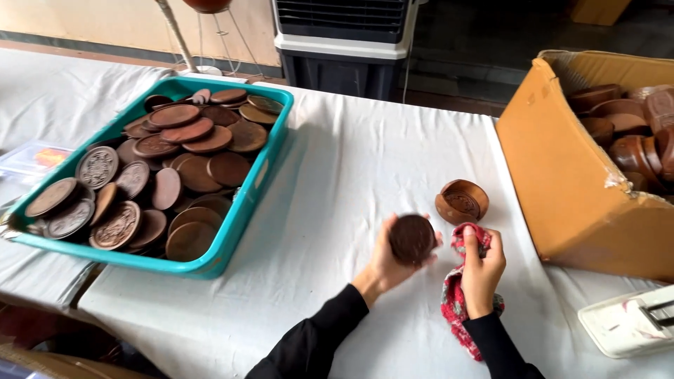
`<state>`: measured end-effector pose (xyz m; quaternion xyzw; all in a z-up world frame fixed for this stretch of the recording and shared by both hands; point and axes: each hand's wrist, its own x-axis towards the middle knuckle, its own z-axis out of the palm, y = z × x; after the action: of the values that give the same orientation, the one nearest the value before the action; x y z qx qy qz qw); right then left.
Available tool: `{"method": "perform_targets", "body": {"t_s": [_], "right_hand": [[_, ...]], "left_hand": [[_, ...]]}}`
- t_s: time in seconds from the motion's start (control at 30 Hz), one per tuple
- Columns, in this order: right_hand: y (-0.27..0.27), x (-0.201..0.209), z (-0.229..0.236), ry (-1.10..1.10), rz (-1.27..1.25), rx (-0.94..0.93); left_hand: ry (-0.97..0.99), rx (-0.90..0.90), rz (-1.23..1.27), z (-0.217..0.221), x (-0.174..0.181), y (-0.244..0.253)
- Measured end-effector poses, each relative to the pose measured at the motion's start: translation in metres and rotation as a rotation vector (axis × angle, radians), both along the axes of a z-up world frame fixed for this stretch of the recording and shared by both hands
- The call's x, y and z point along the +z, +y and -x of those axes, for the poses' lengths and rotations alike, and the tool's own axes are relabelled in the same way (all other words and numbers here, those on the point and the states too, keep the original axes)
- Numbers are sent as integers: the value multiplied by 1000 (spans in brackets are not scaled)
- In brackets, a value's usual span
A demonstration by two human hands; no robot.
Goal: Polishing and cleaning wooden circular lids with a cloth.
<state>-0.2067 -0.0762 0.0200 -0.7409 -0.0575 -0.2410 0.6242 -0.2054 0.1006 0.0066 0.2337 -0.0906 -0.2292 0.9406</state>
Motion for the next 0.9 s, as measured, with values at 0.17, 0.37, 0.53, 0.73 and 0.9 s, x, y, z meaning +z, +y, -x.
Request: {"method": "perform_targets", "body": {"t_s": [0.17,0.37,0.53,0.73,0.9], "right_hand": [[38,3,20,-215,549,59],[49,-22,23,-381,920,323],[42,-7,28,-371,1026,451],[39,7,22,-330,1017,263],[47,-4,28,-460,985,428]], "left_hand": [[108,-77,-137,-2,-35,-20],[40,43,16,-6,-16,6],[-40,49,232,-10,-14,24],[-92,45,30,9,14,15],[15,-15,-25,12,13,11]]}}
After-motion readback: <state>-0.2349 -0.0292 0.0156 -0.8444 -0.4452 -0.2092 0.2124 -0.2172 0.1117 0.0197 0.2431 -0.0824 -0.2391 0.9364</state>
